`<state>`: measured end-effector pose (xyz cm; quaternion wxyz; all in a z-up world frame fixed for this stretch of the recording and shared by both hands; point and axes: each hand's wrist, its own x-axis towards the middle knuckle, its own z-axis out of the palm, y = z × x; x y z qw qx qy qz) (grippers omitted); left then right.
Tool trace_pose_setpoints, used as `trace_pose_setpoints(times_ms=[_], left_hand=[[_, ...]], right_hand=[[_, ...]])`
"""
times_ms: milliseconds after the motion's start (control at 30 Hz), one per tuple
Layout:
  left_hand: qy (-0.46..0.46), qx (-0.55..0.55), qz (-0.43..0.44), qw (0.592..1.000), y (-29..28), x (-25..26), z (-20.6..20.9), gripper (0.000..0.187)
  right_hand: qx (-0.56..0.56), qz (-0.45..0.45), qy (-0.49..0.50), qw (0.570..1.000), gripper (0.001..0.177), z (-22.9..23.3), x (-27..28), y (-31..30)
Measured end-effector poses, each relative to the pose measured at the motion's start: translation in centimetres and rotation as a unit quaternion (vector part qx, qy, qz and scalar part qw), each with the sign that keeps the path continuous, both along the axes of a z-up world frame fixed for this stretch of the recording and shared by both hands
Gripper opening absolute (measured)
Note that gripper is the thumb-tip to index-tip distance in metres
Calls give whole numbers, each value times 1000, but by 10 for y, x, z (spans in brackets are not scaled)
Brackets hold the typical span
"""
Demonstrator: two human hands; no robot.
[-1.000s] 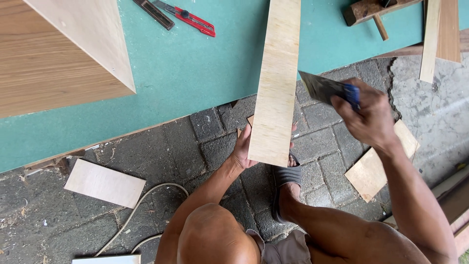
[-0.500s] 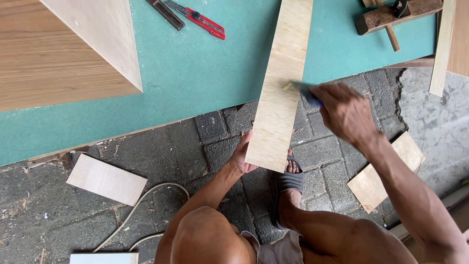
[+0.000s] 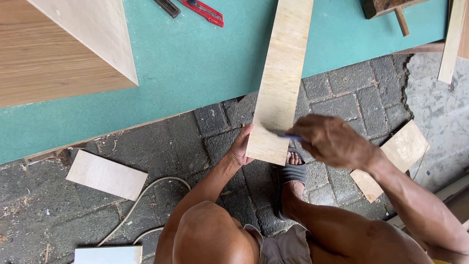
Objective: Applying filler or adhesive to wooden strips and smoothing it with a hand scraper on a low workbench.
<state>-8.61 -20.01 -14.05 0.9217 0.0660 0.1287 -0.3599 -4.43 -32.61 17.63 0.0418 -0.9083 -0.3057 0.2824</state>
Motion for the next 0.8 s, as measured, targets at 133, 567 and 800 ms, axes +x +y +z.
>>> trace_pose_setpoints(times_ms=[133,567,800], left_hand=[[-26,18,-17,999,8,7,25,62],[-65,-171,-39,982,23,0,62,70],[0,-94,-38,995,16,-5,49,61]], right_hand=[[-6,24,23,999,18,-2,-42,-8],[140,-16,-227,964,27,-34,22,-29],[40,128,-364,922,28,-75,18,-6]])
